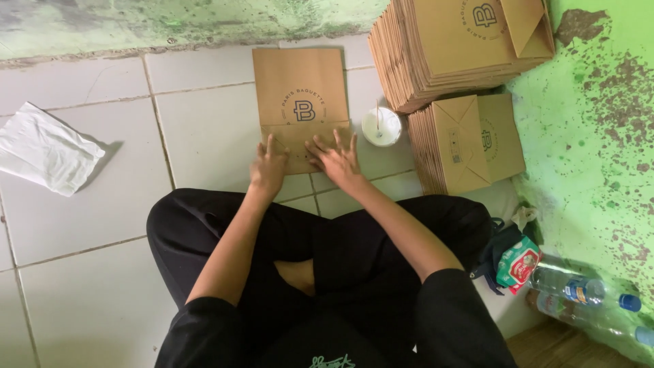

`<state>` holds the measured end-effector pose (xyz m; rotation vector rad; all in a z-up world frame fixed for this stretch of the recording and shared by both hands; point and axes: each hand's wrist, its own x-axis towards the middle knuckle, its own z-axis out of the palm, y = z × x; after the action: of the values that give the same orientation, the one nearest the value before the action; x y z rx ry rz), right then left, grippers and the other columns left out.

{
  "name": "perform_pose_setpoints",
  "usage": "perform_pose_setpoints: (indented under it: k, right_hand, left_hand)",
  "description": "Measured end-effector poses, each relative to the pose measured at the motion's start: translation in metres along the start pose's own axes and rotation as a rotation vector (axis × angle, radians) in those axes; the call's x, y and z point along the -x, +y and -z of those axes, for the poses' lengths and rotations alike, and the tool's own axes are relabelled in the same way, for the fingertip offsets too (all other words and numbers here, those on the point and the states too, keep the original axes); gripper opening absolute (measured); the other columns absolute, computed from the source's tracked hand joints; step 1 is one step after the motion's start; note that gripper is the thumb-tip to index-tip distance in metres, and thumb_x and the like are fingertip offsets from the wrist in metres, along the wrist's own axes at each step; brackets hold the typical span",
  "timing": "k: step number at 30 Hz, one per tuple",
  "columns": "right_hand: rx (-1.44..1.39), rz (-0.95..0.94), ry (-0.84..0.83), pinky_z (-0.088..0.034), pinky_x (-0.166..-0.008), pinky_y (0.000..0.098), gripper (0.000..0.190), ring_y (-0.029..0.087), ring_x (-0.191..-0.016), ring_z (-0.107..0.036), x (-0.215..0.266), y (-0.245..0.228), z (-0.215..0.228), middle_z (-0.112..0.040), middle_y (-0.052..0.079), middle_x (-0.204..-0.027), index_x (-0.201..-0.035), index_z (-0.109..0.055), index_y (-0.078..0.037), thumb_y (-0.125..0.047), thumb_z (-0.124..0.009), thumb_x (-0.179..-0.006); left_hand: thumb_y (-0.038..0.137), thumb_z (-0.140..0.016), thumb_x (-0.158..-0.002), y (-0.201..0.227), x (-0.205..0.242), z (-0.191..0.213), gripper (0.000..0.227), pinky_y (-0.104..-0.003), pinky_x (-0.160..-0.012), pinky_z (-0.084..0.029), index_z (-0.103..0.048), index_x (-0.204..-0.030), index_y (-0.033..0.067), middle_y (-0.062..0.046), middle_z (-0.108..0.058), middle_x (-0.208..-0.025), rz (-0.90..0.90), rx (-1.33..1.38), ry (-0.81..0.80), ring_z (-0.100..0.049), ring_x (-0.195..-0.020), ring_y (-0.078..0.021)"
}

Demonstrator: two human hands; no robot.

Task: The person sits on the floor and assembles flat cardboard paper boxes by applying white glue to the flaps with a small brush and folding them into shape. They handle multiple boxes one at a time, stacking the finished ones nearby.

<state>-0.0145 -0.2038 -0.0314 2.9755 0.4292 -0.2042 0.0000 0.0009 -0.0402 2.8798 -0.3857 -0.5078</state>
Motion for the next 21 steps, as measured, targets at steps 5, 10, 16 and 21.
perform_pose_setpoints:
  k: [5, 10, 16, 21]
  right_hand:
    - [0.067, 0.108, -0.025, -0.014, -0.118, 0.0774, 0.052, 0.037, -0.152, -0.034, 0.000, 0.013, -0.011, -0.053, -0.012, -0.155, -0.153, -0.044, -0.039, -0.059, -0.037, -0.106]
    - [0.110, 0.147, -0.137, -0.017, -0.119, 0.0734, 0.053, 0.036, -0.150, -0.037, 0.027, 0.032, -0.002, -0.054, -0.005, -0.154, -0.155, -0.045, -0.029, -0.054, -0.036, -0.109]
    - [0.055, 0.160, -0.169, -0.028, -0.118, 0.0689, 0.045, 0.036, -0.150, -0.039, 0.031, 0.029, 0.007, -0.058, -0.001, -0.151, -0.152, -0.050, -0.021, -0.037, -0.043, -0.111]
    - [-0.198, 0.176, 0.226, -0.051, -0.110, 0.0457, 0.024, 0.028, -0.131, -0.061, 0.014, 0.036, -0.061, -0.076, 0.007, -0.122, -0.121, -0.074, -0.016, -0.023, -0.065, -0.101]
  left_hand:
    - [0.000, -0.072, -0.089, 0.012, 0.011, 0.018, 0.072, -0.055, -0.089, -0.061, -0.050, -0.152, 0.0261, -0.021, -0.017, -0.169, 0.028, -0.052, -0.115, -0.034, -0.146, -0.0490]
    - [-0.005, -0.074, -0.085, 0.013, 0.016, 0.027, 0.081, -0.054, -0.093, -0.059, -0.046, -0.155, 0.0262, -0.022, -0.014, -0.169, 0.008, -0.038, -0.181, -0.031, -0.148, -0.0498]
    - [0.043, -0.062, -0.098, 0.015, -0.005, -0.023, 0.027, -0.048, -0.089, -0.026, -0.074, -0.101, 0.0183, -0.006, -0.054, -0.120, -0.036, -0.245, 0.179, -0.042, -0.114, -0.0261]
    - [0.018, -0.068, -0.091, 0.027, -0.007, -0.014, 0.027, -0.043, -0.103, -0.043, -0.075, -0.117, 0.0176, -0.006, -0.051, -0.146, -0.374, -0.066, 0.279, -0.033, -0.147, -0.0277]
